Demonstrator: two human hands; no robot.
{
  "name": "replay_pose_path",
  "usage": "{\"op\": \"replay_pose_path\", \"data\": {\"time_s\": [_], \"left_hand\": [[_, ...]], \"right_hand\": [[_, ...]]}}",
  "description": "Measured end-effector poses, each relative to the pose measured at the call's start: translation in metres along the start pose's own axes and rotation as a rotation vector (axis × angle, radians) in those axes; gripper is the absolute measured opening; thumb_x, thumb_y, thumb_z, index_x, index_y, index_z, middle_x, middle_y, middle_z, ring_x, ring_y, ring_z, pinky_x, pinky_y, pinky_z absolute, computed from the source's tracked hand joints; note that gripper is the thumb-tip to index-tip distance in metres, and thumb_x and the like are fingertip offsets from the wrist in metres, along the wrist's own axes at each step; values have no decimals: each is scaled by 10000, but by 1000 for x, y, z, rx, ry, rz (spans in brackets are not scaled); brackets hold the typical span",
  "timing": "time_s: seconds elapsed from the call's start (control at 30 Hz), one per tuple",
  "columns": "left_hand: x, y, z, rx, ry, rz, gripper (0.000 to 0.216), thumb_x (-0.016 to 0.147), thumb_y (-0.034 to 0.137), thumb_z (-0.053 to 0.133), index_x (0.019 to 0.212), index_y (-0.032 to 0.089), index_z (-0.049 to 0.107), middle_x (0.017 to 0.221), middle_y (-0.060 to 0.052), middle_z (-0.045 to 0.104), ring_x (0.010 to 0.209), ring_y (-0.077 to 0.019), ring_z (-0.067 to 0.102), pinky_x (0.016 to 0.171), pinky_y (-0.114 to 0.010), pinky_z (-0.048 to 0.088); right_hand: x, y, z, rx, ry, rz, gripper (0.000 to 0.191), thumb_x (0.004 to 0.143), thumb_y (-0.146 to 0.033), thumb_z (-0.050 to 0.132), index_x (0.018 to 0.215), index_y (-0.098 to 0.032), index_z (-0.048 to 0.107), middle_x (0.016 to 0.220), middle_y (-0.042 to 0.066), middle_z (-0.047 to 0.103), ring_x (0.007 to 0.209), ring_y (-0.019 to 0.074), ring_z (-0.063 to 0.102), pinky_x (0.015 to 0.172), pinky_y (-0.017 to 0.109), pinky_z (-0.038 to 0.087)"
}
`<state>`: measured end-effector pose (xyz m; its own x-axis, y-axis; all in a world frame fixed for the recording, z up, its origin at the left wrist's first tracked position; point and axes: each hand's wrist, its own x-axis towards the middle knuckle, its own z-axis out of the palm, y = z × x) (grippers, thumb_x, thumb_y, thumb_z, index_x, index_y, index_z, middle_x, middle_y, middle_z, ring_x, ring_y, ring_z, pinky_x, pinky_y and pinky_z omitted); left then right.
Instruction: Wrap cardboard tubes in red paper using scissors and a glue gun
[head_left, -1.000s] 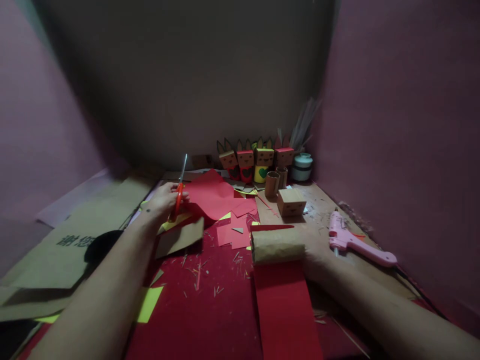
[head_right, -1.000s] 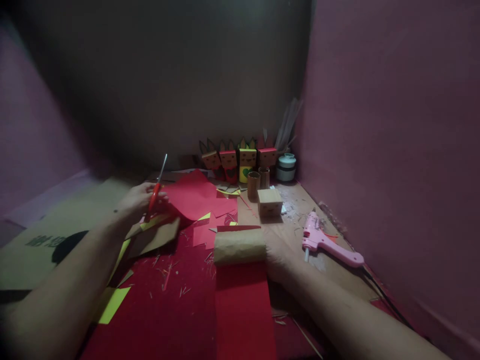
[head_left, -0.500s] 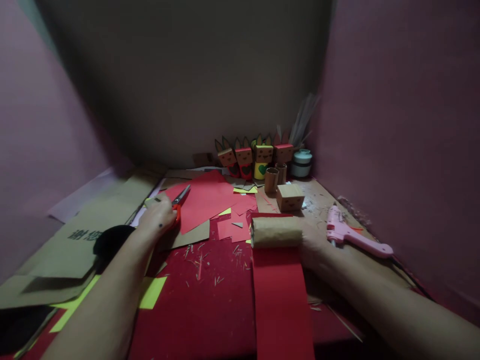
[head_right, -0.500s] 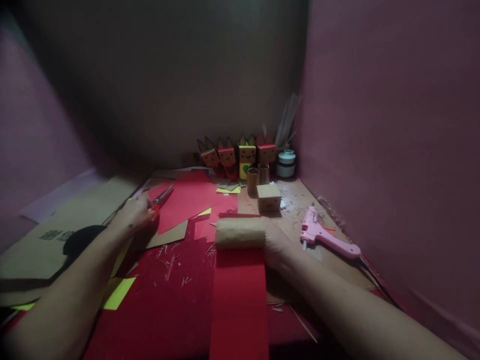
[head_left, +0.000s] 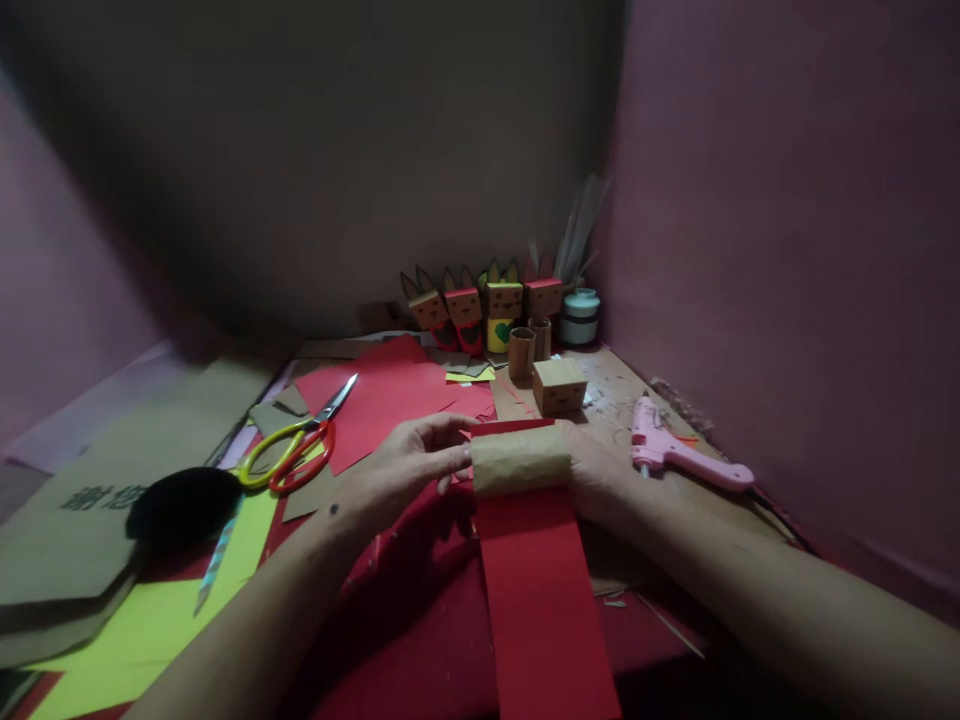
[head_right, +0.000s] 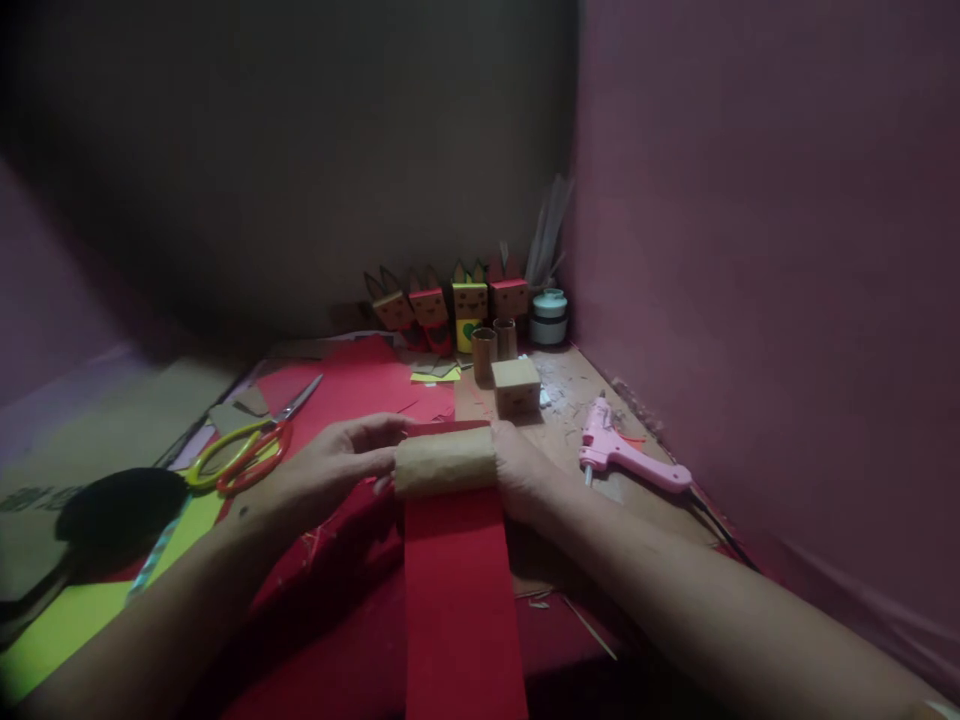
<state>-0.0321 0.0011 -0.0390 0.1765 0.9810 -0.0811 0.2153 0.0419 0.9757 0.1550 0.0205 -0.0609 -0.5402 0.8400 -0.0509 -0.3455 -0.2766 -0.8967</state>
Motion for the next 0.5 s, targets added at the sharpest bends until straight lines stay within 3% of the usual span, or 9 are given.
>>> {"op": "replay_pose_path", "data": {"time_s": [0.17,0.3,0.5], "left_hand": [[-1,-5,18,-82,-7,-30,267,620,236,740,881,183,728,818,-48,722,727,-210,656,674,-313,503],[-9,1,29,-147,90,-74,246,564,199,753,810,193,756,764,-49,724,646,-203,638,574,-296,490],[-5,-4,12,-205,211,24,136,519,179,738,651,193,706,666,-12,697,623,-186,634,585,-278,510]], "right_hand": [[-9,-8,5,67,20,57,205,700,-346,688,826,-190,731,574,10,666,705,237,670,656,332,539],[-8,-9,7,108,-76,99,325,622,-307,759,924,-189,734,707,22,722,769,236,689,722,354,536],[1,4,-8,221,-92,106,347,580,-209,797,910,-136,721,743,53,736,732,211,679,751,336,507]]}}
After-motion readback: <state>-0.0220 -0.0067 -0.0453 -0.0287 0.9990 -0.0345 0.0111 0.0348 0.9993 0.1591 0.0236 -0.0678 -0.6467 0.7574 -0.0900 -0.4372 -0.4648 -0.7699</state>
